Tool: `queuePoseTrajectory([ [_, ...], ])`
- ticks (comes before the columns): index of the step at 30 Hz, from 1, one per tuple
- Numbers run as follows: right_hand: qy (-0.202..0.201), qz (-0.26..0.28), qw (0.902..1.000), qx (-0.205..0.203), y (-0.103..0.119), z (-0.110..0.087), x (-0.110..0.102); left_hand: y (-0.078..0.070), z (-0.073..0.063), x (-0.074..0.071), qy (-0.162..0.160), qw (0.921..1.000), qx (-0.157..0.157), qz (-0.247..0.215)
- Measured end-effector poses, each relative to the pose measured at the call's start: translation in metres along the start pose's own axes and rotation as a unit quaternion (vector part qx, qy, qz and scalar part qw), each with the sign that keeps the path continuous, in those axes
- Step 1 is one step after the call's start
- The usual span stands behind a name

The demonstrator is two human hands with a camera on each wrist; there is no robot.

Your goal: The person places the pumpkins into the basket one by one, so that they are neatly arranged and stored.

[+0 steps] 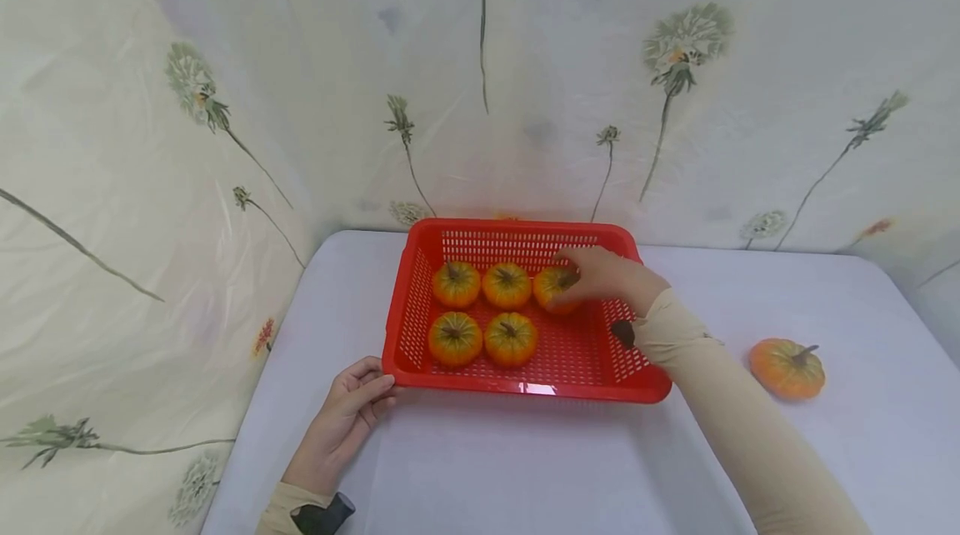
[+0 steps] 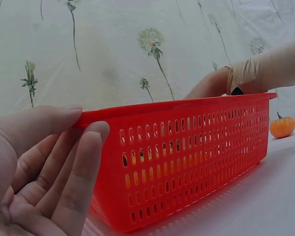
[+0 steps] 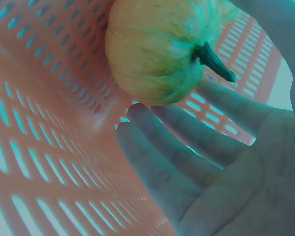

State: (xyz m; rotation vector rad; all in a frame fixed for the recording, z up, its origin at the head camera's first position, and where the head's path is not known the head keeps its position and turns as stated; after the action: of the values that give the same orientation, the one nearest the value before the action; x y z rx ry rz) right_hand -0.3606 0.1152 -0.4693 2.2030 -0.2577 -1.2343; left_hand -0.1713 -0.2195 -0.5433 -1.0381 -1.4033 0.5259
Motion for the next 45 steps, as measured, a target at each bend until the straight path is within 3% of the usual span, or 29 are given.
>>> queuePoseTrajectory([
  [9, -0.024, -0.035, 0.9987, -0.027, 0.003, -0.003, -0.012, 0.001, 0.000, -0.001, -0.010, 0.9999, -0.006, 0.005],
  [20, -0.062, -0.026, 0.9949, -0.076, 0.016, -0.024, -0.032, 0.002, 0.000, -0.002, -0.028, 0.9994, -0.020, 0.004],
  [35, -0.103, -0.015, 0.9909, -0.085, -0.002, -0.051, -0.052, 0.002, 0.000, -0.002, -0.030, 0.9993, -0.022, 0.004],
  [45, -0.138, 0.013, 0.9885, -0.060, -0.030, -0.072, -0.063, 0.003, 0.000, -0.003, -0.034, 0.9992, -0.022, 0.009],
])
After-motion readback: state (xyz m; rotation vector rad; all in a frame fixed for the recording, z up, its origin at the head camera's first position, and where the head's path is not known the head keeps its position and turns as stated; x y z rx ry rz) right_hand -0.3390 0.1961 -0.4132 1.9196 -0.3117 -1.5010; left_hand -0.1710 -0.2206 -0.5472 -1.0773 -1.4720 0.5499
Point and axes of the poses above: each hand's wrist, its own z-axis towards the middle knuckle, its own x-axis out of the palm, y = z × x, the point moved 7 cm from there along z, towards the middle knuckle, and after that the axes turned 6 degrees about z, right-handed, at the moved point
